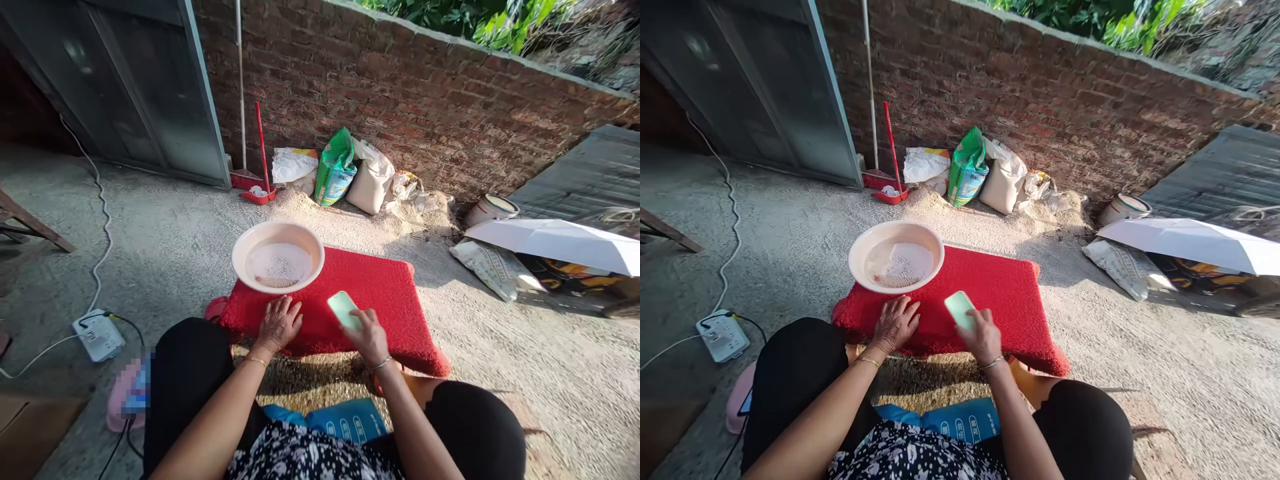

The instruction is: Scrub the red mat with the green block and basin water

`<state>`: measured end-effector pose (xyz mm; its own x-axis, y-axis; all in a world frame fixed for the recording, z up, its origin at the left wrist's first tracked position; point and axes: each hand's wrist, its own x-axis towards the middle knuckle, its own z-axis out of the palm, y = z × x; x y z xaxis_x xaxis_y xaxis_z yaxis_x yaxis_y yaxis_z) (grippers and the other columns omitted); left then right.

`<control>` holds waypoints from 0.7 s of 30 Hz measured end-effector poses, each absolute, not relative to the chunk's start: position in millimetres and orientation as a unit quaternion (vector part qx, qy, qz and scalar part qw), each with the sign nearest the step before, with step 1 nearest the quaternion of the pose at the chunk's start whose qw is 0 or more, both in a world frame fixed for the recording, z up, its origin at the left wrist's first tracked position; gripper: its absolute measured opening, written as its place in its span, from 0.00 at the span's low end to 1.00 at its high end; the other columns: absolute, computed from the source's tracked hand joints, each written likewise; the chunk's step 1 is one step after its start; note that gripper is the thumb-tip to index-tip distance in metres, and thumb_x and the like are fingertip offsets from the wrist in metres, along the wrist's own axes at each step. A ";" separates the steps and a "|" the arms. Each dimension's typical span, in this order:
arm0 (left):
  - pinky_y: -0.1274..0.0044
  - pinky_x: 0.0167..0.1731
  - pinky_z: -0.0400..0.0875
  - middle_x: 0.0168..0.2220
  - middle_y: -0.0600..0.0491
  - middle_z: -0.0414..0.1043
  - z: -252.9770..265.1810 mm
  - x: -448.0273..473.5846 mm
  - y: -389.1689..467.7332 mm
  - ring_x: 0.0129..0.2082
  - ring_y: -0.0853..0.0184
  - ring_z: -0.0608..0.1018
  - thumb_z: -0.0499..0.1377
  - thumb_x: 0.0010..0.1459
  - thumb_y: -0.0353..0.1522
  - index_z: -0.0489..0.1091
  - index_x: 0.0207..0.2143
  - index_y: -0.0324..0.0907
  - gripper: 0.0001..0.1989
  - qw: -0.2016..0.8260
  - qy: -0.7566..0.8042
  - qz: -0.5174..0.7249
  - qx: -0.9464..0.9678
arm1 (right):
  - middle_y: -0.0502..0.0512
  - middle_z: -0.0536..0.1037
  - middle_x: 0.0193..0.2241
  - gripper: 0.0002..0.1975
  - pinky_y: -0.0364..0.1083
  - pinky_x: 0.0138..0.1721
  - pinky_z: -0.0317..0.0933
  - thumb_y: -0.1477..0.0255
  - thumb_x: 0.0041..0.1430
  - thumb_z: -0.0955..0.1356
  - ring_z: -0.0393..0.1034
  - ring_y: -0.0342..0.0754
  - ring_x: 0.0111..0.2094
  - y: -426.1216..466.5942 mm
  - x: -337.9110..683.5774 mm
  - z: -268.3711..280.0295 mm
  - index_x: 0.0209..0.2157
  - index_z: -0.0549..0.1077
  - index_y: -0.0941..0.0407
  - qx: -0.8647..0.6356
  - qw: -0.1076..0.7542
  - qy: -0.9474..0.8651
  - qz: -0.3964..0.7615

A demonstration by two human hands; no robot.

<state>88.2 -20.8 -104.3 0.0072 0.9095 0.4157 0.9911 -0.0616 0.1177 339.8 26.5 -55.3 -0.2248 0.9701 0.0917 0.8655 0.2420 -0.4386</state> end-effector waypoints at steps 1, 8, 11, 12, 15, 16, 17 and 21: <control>0.62 0.50 0.60 0.52 0.44 0.68 -104.7 87.8 -20.7 0.53 0.54 0.68 0.51 0.61 0.38 0.71 0.50 0.46 0.17 0.106 -0.676 -0.191 -0.703 | 0.52 0.68 0.40 0.19 0.41 0.32 0.60 0.56 0.52 0.68 0.68 0.43 0.31 22.8 321.7 -57.1 0.44 0.71 0.49 -0.561 0.169 -0.796 0.152; 0.61 0.50 0.61 0.52 0.44 0.69 -104.8 87.3 -20.3 0.54 0.54 0.68 0.49 0.62 0.35 0.71 0.50 0.46 0.17 0.096 -0.670 -0.191 -0.710 | 0.52 0.67 0.40 0.22 0.42 0.31 0.59 0.56 0.51 0.69 0.69 0.45 0.34 35.4 308.6 -61.1 0.47 0.70 0.47 -0.569 0.096 -0.807 0.123; 0.61 0.51 0.60 0.52 0.45 0.68 -103.5 88.6 -20.9 0.54 0.54 0.67 0.49 0.61 0.35 0.70 0.50 0.47 0.17 0.086 -0.674 -0.199 -0.706 | 0.52 0.66 0.42 0.23 0.44 0.34 0.61 0.52 0.51 0.67 0.69 0.47 0.35 46.2 354.1 -55.0 0.48 0.70 0.46 -0.674 0.066 -0.725 0.128; 0.61 0.51 0.60 0.52 0.45 0.68 -103.2 89.0 -21.1 0.54 0.54 0.67 0.50 0.61 0.35 0.70 0.50 0.48 0.17 0.083 -0.676 -0.204 -0.703 | 0.52 0.66 0.42 0.24 0.46 0.36 0.61 0.51 0.51 0.66 0.70 0.48 0.36 47.9 372.6 -52.2 0.48 0.70 0.46 -0.709 0.059 -0.691 0.127; 0.62 0.51 0.60 0.52 0.46 0.68 -103.1 89.8 -21.5 0.54 0.55 0.67 0.50 0.61 0.35 0.70 0.50 0.48 0.17 0.083 -0.677 -0.209 -0.701 | 0.55 0.66 0.43 0.27 0.50 0.39 0.62 0.48 0.51 0.65 0.70 0.51 0.38 47.2 429.5 -43.7 0.49 0.69 0.47 -0.796 0.052 -0.591 0.120; 0.62 0.51 0.60 0.51 0.46 0.69 -103.2 89.9 -21.5 0.54 0.55 0.67 0.50 0.61 0.35 0.70 0.50 0.48 0.17 0.085 -0.677 -0.207 -0.701 | 0.56 0.67 0.42 0.28 0.50 0.40 0.62 0.48 0.50 0.64 0.70 0.52 0.38 45.6 446.1 -41.4 0.49 0.69 0.48 -0.816 0.051 -0.563 0.117; 0.62 0.51 0.60 0.51 0.46 0.69 -103.4 90.0 -21.5 0.53 0.55 0.67 0.50 0.61 0.35 0.70 0.50 0.48 0.17 0.087 -0.676 -0.206 -0.702 | 0.58 0.67 0.42 0.28 0.51 0.40 0.62 0.48 0.50 0.64 0.70 0.52 0.38 43.8 459.9 -39.3 0.49 0.69 0.49 -0.832 0.051 -0.540 0.113; 0.62 0.50 0.60 0.51 0.45 0.69 -103.5 90.3 -21.7 0.53 0.55 0.68 0.50 0.61 0.35 0.70 0.50 0.47 0.17 0.093 -0.676 -0.205 -0.702 | 0.59 0.68 0.40 0.28 0.51 0.39 0.62 0.49 0.50 0.65 0.70 0.54 0.38 38.1 471.3 -36.1 0.47 0.71 0.51 -0.841 0.083 -0.526 0.092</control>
